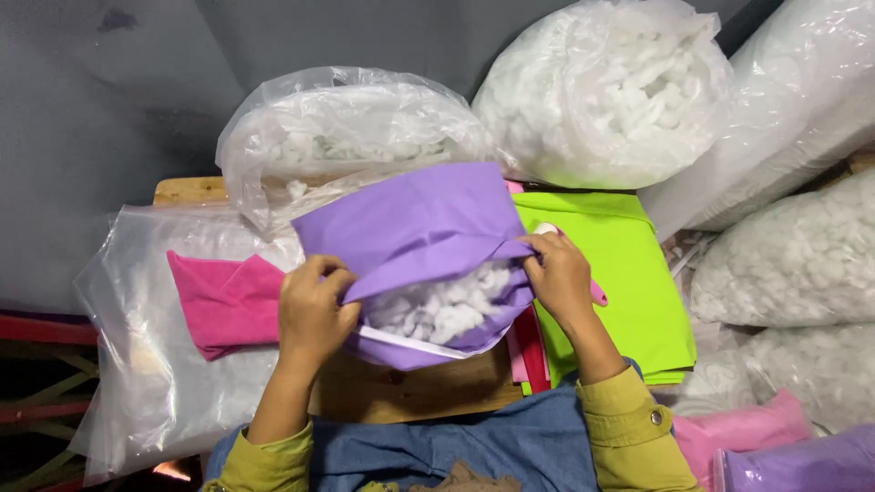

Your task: The person stuffs a purple pillowcase with white synthetic filling by hand, repeatedly adding material from a large bag and distributing it evenly. They smooth the pillowcase and use a pink lint roller to clean the surface before zipping it closed.

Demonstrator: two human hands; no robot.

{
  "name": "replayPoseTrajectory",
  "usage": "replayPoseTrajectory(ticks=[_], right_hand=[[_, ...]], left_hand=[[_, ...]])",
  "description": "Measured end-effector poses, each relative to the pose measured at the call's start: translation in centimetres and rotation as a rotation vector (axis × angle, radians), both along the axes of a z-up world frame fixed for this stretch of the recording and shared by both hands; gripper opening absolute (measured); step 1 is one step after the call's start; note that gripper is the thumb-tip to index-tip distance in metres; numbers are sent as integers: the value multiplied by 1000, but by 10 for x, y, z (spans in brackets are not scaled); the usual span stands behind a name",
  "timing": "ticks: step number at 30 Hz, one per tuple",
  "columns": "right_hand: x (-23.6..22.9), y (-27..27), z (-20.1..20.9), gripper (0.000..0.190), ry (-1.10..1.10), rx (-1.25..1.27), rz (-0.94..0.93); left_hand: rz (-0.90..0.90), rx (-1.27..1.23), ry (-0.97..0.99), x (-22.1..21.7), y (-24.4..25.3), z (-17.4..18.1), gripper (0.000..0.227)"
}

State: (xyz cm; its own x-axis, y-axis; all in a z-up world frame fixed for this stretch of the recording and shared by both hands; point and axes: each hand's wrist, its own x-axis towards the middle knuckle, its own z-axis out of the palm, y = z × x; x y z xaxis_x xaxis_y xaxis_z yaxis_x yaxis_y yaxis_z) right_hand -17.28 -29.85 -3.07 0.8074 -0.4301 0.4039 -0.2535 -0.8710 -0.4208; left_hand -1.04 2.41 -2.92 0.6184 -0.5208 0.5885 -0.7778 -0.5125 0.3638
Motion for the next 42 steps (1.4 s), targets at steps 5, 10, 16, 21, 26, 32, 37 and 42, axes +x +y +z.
replayPoseTrajectory(ticks=[5, 10, 16, 21, 26, 32, 37, 42], right_hand=[[-1, 6, 24, 41, 571, 320, 47], [8, -1, 8, 19, 448, 346, 142], [29, -8, -53, 16, 36, 1098, 58], [38, -13, -113, 33, 139, 1057, -17], [33, -14, -62, 55, 137, 932, 139], [-3, -64, 48, 48, 172, 634, 100], [17, -178, 42, 40, 124, 159, -4], [77, -262, 32, 63, -39, -196, -201]], left_hand=[[-115, 454, 301, 12, -13, -39, 20], [-160, 305, 595, 8, -20, -8, 33], [-129, -558, 1407, 28, -27, -58, 16], [155, 146, 854, 25, -38, -43, 42], [177, 199, 332, -4, -68, -33, 30], [-203, 28, 121, -46, -191, 16, 24], [-343, -221, -197, -46, -357, 60, 23], [-97, -85, -329, 9, -517, 31, 18]])
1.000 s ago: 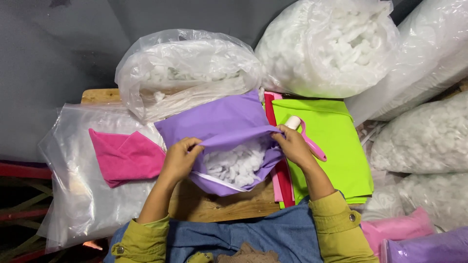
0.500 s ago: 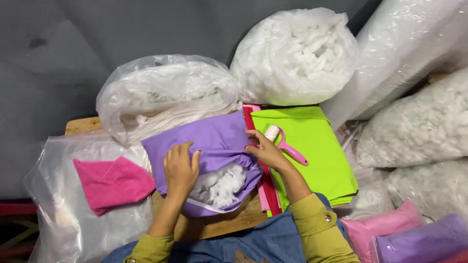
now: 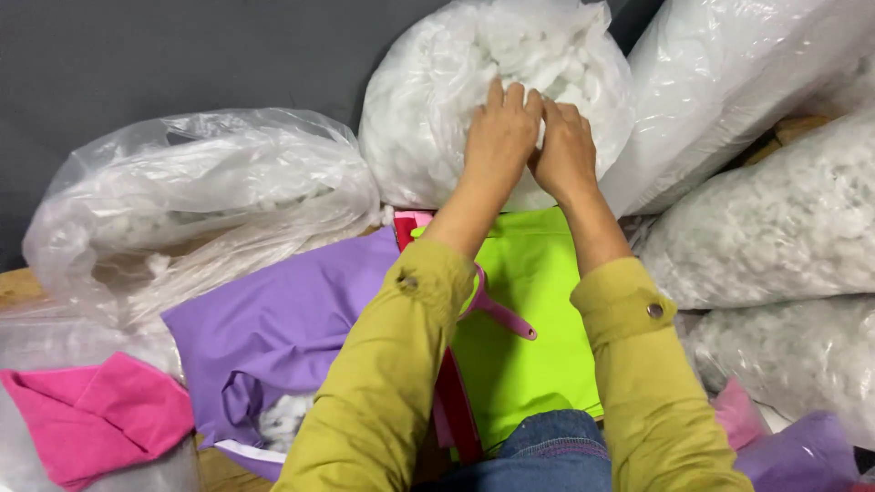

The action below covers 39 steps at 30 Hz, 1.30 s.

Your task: The person stuffs a purple pillowcase with white synthetic filling by hand, repeatedly adding material from a large bag and distributing it evenly. They smooth the pillowcase and use a pink lint roller to clean the surface before zipping it closed.

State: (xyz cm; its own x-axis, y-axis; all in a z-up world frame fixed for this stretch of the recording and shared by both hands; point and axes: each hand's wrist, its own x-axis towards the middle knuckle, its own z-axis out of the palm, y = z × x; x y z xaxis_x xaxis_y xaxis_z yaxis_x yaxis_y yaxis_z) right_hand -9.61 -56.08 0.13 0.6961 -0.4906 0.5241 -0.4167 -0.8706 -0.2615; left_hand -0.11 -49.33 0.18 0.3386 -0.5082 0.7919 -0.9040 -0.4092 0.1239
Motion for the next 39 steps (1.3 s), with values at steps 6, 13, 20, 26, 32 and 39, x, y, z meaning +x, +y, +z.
replayPoseTrajectory(ticks=[6, 13, 20, 26, 32, 39], right_hand=[[34, -5, -69, 98, 711, 354, 16], [26, 26, -107, 56, 738, 221, 112], [-10, 34, -2, 47, 225, 196, -2], [-27, 55, 62, 27, -234, 34, -22], [-37, 75, 99, 17, -478, -32, 30], [-36, 115, 116, 38, -489, -48, 117]], left_hand=[[642, 135, -165, 51, -84, -275, 8], [566, 174, -268, 62, -41, -309, 24], [-166, 24, -52, 4, 89, -15, 9], [-293, -250, 203, -17, 103, 50, 8], [-446, -428, 333, -16, 121, 79, 11], [-466, -414, 378, -20, 169, 97, 4]])
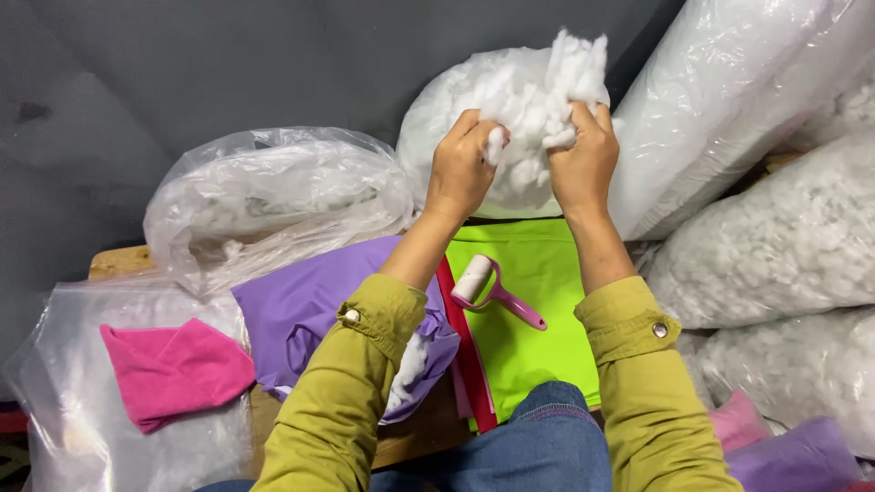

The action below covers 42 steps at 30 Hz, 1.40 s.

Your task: The person stuffs a purple pillowcase with white synthetic filling by hand, repeatedly adding material from a large bag and distributing it evenly. They smooth the pillowcase and use a pink lint roller to clean the surface before zipping it closed.

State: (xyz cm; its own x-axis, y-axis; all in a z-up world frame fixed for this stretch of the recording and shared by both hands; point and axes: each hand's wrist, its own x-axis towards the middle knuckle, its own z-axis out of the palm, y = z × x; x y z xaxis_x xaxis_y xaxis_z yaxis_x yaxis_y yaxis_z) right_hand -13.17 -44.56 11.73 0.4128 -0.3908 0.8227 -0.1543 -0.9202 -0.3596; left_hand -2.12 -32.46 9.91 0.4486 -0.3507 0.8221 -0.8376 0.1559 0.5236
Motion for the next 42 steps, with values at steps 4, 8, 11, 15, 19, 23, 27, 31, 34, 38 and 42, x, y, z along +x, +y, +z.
replayPoseTrajectory(ticks=[4, 8, 11, 15, 19, 23, 27, 31, 34, 38, 42], right_hand=[[0, 8, 3, 35, 7, -2, -6], [-3, -2, 11, 38, 2, -19, 2], [0, -20, 22, 40, 1, -46, -18], [3, -47, 31, 37, -48, -122, -29], [16, -81, -11, 41, -39, -50, -19], [20, -105, -81, 61, 473, 61, 100], [10, -94, -74, 50, 726, 151, 63], [3, -79, -40, 46, 553, 110, 68], [2, -72, -26, 48, 301, -33, 90], [0, -45, 9, 40, 120, -51, 140], [-6, -15, 43, 42, 47, -47, 163]], left_hand=[[14, -2, -22, -1, 5, 4, 5], [12, 8, -11, -6, 0, 15, 11], [3, -6, -37, -6, -15, 27, 20], [49, -59, -119, -5, -55, 34, 20], [21, -1, -124, 12, -94, -7, 27], [-28, 555, -109, 30, -104, -86, 43], [127, 681, -267, 20, -77, -88, 24], [454, 307, -522, 22, -85, -82, 6], [398, 318, -303, 16, -81, -61, 4], [161, 224, 31, 13, -57, -14, 23], [-15, 46, 136, 8, -19, 34, 8]])
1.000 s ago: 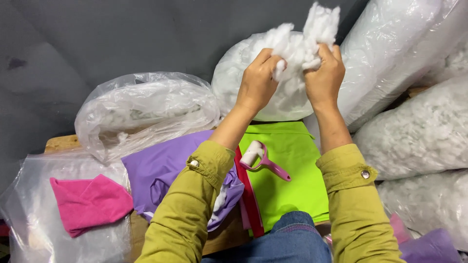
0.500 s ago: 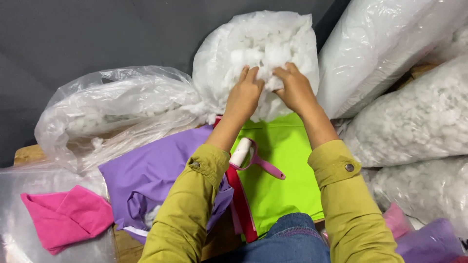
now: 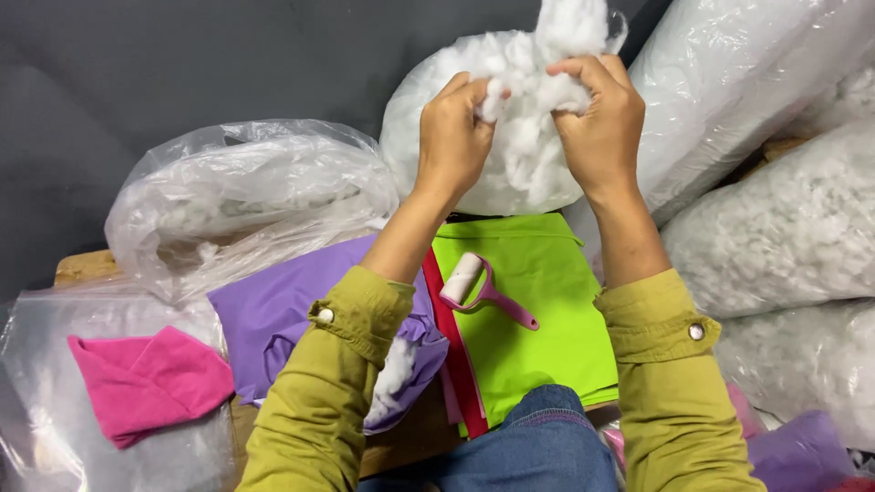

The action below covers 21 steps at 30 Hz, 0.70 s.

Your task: The person stuffs a purple pillowcase with white synthetic filling by hand, repeatedly adding material from a large bag and distributing it evenly. They smooth the pillowcase and use a pink lint roller to clean the surface before zipping it closed.

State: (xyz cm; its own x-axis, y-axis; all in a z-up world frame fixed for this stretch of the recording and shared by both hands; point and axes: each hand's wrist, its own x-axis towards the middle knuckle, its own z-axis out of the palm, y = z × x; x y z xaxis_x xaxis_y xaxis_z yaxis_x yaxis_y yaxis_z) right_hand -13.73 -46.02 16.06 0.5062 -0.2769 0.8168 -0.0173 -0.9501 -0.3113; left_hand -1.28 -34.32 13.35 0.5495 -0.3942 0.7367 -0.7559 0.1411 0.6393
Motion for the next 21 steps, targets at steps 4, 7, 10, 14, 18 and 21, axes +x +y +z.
replayPoseTrajectory(ticks=[4, 7, 10, 14, 18, 21], right_hand=[[-10, 42, 23, 40, -9, -2, 28], [-12, 67, 28, 43, 6, 32, 57], [-7, 79, 29, 43, 24, 28, 97], [-3, 72, 32, 44, 24, 43, 86], [-4, 39, 34, 43, -25, -27, 1], [0, 6, 21, 43, -75, 3, -30]], left_hand=[[-48, -58, 4, -6, 48, 21, 7], [-65, -7, 74, -7, 78, 24, 9], [-79, -24, 109, -2, 89, 21, 10], [-33, -2, 62, -1, 71, 21, 17], [-109, -60, 28, -5, 25, 25, 15], [-287, -114, 186, -1, -23, 6, 11]])
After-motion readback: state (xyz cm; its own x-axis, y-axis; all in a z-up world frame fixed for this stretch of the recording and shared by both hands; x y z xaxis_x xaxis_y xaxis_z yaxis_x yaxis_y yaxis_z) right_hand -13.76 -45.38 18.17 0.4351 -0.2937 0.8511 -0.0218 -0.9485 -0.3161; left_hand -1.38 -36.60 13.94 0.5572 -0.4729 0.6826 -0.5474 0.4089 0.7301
